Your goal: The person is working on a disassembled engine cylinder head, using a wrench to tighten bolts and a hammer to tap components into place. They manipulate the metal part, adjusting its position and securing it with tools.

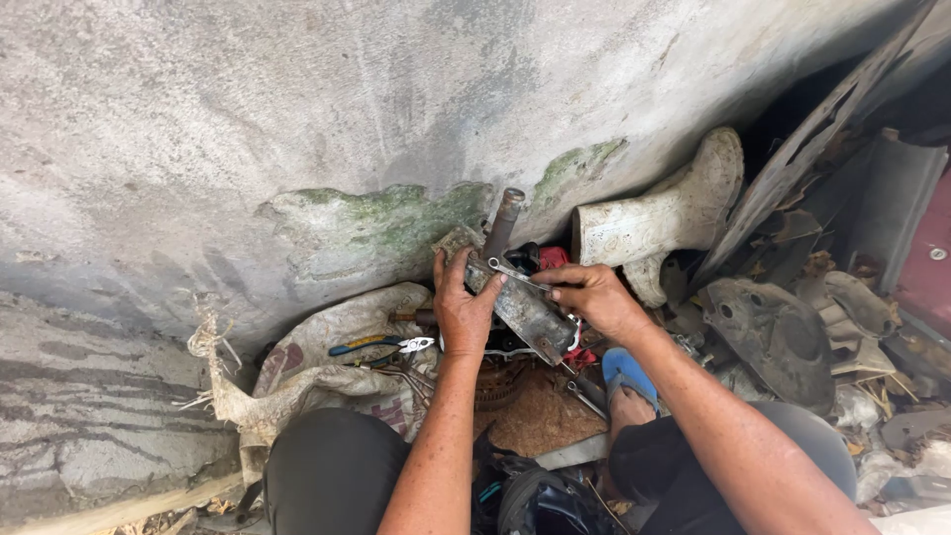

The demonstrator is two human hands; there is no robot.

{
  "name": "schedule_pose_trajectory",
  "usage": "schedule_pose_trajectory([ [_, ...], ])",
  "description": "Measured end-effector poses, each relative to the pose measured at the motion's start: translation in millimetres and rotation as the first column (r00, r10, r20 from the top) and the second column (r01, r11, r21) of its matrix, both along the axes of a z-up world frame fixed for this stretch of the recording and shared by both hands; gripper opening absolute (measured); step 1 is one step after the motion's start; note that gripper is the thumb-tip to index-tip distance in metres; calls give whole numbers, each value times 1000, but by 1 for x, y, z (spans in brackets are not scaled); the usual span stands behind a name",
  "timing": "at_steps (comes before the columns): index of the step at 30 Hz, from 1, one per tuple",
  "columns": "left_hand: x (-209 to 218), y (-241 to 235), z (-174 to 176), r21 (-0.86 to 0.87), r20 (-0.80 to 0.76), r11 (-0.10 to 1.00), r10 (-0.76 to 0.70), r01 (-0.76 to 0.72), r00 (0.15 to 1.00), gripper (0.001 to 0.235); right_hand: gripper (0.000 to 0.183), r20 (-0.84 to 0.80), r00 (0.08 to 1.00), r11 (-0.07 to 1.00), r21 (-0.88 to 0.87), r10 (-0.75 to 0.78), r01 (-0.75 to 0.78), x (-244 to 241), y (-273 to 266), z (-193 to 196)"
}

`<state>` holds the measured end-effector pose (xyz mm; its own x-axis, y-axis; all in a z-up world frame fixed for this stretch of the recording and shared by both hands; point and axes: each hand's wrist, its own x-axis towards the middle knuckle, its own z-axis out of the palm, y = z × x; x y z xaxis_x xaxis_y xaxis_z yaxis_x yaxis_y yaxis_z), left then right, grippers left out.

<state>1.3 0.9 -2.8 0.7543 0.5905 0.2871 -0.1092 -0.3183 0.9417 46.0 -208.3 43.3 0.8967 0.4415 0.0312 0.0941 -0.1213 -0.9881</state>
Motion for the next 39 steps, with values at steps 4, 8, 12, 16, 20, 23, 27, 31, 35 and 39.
schedule_pose_trajectory([
  [4,0,0,4,14,-16,1000,-23,23,1000,65,37,78,996,987,-156,52,-39,-2,10,27],
  [8,-2,0,15,-1,-44,998,-57,57,997,65,32,191,981,976,-218,42,0,1,6,33],
  [12,1,2,3,82,-14,995,-53,54,999,67,28,209,978,976,-216,12,34,6,-6,14],
  [16,-1,3,-1,74,-12,995,-67,68,998,67,32,151,988,986,-165,15,10,9,-11,-8],
  [20,-10,4,8,-65,-35,989,-135,132,990,66,32,164,985,979,-202,57,-23,13,-6,-7],
  [23,-14,5,5,-106,-43,982,-162,157,986,66,31,167,980,970,-234,105,-65,15,-2,-2],
  [27,-13,7,-2,-99,-52,979,-187,181,981,67,31,195,968,956,-275,155,-98,39,-10,-29],
  [31,-11,5,0,-129,-44,974,-191,184,981,67,32,193,967,944,-314,169,-102,22,-7,-7],
  [35,-6,8,-6,-95,-63,980,-184,178,981,68,35,106,988,915,-399,114,-63,-35,8,42],
  [39,-3,6,-6,-10,-78,989,-150,149,986,70,38,121,980,841,-536,157,-68,-75,49,91],
])
